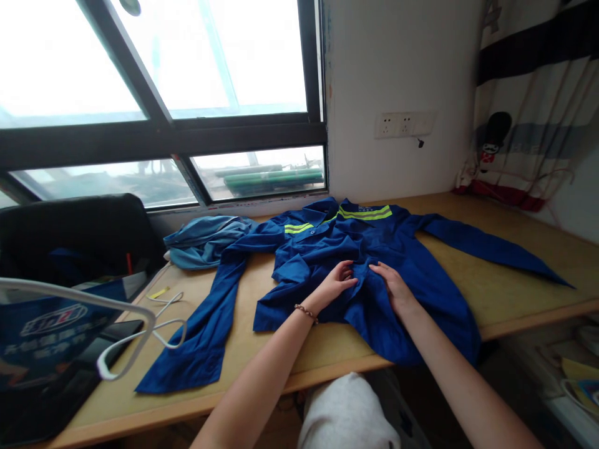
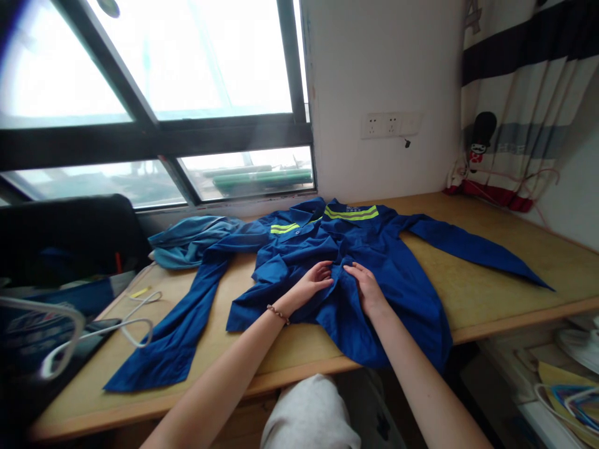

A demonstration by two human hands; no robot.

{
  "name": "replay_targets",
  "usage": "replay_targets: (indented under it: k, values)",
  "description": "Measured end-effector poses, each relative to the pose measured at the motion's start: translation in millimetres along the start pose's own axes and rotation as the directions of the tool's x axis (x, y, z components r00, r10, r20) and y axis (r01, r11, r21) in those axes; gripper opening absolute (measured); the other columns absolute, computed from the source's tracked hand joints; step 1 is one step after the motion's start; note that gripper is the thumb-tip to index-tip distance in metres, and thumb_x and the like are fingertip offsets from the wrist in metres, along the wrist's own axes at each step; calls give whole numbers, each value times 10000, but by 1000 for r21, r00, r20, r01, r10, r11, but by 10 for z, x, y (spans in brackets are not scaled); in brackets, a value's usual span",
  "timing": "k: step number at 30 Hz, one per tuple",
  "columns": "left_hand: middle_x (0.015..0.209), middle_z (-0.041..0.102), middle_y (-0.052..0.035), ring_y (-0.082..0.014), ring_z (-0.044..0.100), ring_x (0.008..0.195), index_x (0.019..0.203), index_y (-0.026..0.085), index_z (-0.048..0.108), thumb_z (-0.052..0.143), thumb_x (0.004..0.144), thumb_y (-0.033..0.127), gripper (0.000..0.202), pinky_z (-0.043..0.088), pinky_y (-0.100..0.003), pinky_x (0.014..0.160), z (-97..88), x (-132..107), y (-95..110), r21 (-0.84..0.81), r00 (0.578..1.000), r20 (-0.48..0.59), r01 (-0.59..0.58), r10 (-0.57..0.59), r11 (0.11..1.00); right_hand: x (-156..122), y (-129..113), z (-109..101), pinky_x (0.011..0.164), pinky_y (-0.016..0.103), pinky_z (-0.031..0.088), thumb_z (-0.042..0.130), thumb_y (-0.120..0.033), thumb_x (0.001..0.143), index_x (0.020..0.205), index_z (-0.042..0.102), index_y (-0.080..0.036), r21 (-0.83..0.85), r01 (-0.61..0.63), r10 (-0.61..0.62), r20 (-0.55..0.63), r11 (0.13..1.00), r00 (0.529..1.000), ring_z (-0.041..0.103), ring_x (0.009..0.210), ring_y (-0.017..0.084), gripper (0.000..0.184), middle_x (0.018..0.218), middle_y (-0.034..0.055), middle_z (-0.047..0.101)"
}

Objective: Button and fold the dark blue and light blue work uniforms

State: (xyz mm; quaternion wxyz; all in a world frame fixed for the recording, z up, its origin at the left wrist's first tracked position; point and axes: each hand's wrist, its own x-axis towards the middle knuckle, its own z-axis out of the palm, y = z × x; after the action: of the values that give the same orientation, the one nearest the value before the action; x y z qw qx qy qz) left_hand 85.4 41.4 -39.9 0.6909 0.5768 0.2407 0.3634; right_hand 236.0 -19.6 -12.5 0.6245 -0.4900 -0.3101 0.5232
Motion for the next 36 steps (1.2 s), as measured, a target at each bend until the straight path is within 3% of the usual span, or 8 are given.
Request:
replay_targets:
  k: [6,14,20,24,27,30,32,36]
  values:
    - [1177,462,-114,-225,447,1104,1248,208,340,689,626,221,714,350,-413,957,78,-41,-29,362,987,13,-157,163,919,105,-32,-205,602,305,510,589,-320,688,827,625,-167,315,-259,226,137,913,964,636,695,204,210,736,36,681]
    - [1165,459,-119,-256,471,1042,1257,186,281,735,533,385,877,388,-409,890,207,-167,106,838,945,144,-274,293,472,32,-82,-250,658,348,516,534,-411,746,848,635,-154,350,-360,295,226,865,929,641,747,227,294,773,70,686]
    - [810,557,-40,-201,523,800,848,181,554,685,562,482,436,404,-308,714,202,-166,215,920,935,286,-329,208,211,57,-66,-265,606,318,505,579,-341,738,798,633,-180,359,-261,209,177,896,962,636,651,197,180,685,32,677]
    - [645,566,3,-123,509,605,695,180,589,664,629,361,208,363,-223,553,196,-155,158,895,960,265,-281,92,348,54,-53,-244,499,253,464,630,-315,705,777,643,-179,315,-170,126,155,934,980,575,491,137,155,566,-8,632]
    - [595,574,5,-90,492,501,694,151,572,634,654,317,182,356,-199,484,223,-135,110,764,993,113,-108,32,636,32,-43,-211,408,207,396,638,-326,701,786,654,-172,260,-132,85,183,957,979,481,383,89,177,453,-42,552]
    - [540,567,0,-77,477,406,726,128,532,595,683,295,184,360,-186,410,263,-119,127,420,994,-15,101,-104,902,5,-33,-167,386,192,367,640,-339,696,793,663,-168,221,-111,63,214,969,975,461,380,79,198,439,-43,525]
    - [553,581,-20,-83,506,410,731,122,514,596,683,274,180,390,-186,410,275,-117,169,161,981,-53,194,-188,968,-3,-35,-151,387,191,364,648,-333,686,784,666,-162,214,-95,48,215,972,975,454,384,77,198,430,-44,509]
    - [628,614,-63,-88,559,482,739,110,524,611,681,233,162,446,-184,467,229,-127,280,-201,960,-44,263,-277,944,20,-85,-202,422,223,402,635,-368,683,808,663,-173,235,-17,0,74,972,997,491,425,108,234,480,-29,553]
